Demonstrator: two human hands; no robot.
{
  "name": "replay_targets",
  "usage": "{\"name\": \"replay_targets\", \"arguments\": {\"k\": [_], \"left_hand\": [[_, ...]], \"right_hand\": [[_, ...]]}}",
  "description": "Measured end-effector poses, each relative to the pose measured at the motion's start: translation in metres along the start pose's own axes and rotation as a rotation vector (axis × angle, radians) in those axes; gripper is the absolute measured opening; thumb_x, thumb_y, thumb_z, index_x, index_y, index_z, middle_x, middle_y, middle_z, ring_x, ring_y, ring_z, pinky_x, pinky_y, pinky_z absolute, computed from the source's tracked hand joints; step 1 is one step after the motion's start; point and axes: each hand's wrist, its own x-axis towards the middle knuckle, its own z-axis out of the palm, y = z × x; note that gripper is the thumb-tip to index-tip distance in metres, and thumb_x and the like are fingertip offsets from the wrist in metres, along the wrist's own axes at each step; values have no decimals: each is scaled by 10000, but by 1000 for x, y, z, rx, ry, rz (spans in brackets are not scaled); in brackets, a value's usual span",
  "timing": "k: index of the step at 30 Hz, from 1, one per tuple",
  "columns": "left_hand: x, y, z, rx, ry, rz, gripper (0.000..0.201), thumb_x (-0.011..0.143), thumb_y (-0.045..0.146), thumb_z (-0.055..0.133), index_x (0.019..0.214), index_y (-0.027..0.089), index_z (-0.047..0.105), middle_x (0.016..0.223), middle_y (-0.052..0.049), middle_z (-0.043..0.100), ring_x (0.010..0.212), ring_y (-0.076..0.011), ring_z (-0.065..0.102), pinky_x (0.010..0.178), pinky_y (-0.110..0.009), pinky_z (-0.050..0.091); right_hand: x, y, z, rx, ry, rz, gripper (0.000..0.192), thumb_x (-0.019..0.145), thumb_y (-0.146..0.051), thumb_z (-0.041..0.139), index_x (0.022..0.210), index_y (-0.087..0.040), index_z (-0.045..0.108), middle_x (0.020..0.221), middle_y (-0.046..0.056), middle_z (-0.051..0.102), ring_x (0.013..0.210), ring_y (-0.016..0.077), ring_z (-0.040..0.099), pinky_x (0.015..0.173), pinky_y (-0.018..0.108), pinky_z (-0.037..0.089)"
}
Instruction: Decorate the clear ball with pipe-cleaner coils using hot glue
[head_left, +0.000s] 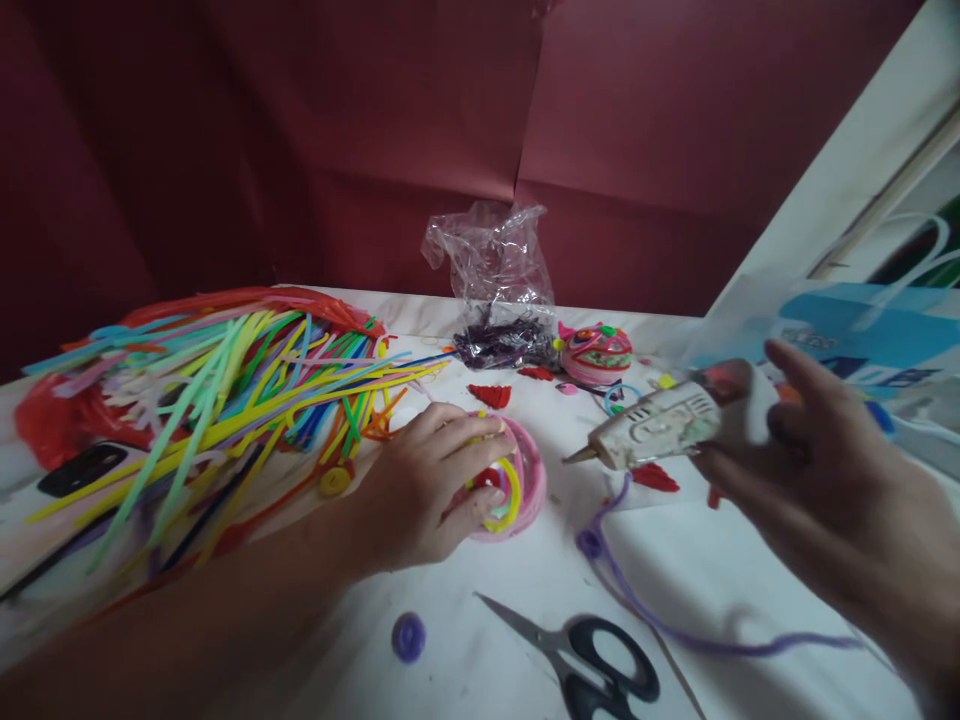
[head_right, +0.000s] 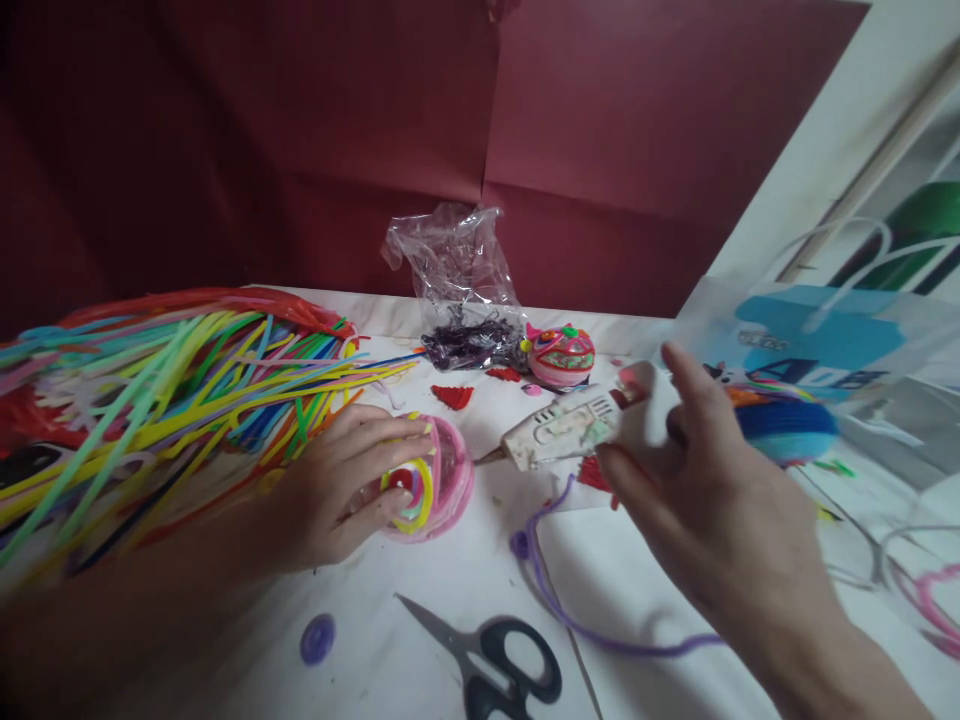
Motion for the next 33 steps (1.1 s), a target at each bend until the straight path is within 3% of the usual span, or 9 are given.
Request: {"name": "replay_targets", "arguments": {"k": [3,9,17,26,33], "left_hand": [[0,0,0,-9,1,-1,289,827,221,490,1090,129,569,1146,-93,614,1041,-229,515,908,-396,389],[1,0,-1,-10,-3,-10,276,810,208,516,1068,130,581,1149,-86,611,1037,-225,506,909,-380,388],[0,0,0,15,0,24,287,819,206,497,1093,146,559,1169,-91,607,1062,-224,521,909,-398,390],[-1,-2,-1,19,-6,13,287,808,218,511,1085,161,560,1154,-86,611,1031,-231,540,893,-407,413],[-3,-4,0,-29,36,-36,316,782,224,526,1088,143,525,1124,-93,614,1004,-247,509,877,-416,429]], "right_hand": [[4,-21,2,46,32,11,750,694,-577,448,1370,-272,331,848,72,592,701,289,606,486,320,402],[16,-37,7,48,44,-112,711,708,-482,435,1370,-252,313,677,1,561,520,218,558,432,253,334],[20,-44,11,-34,86,-197,679,747,-458,384,1371,-199,313,807,48,608,628,272,608,425,271,345],[20,-40,11,-26,112,-255,671,745,-430,394,1365,-183,326,823,52,616,613,249,610,407,248,334],[21,-41,13,1,38,-216,699,717,-460,401,1358,-186,343,811,41,605,554,215,575,424,252,343]]}}
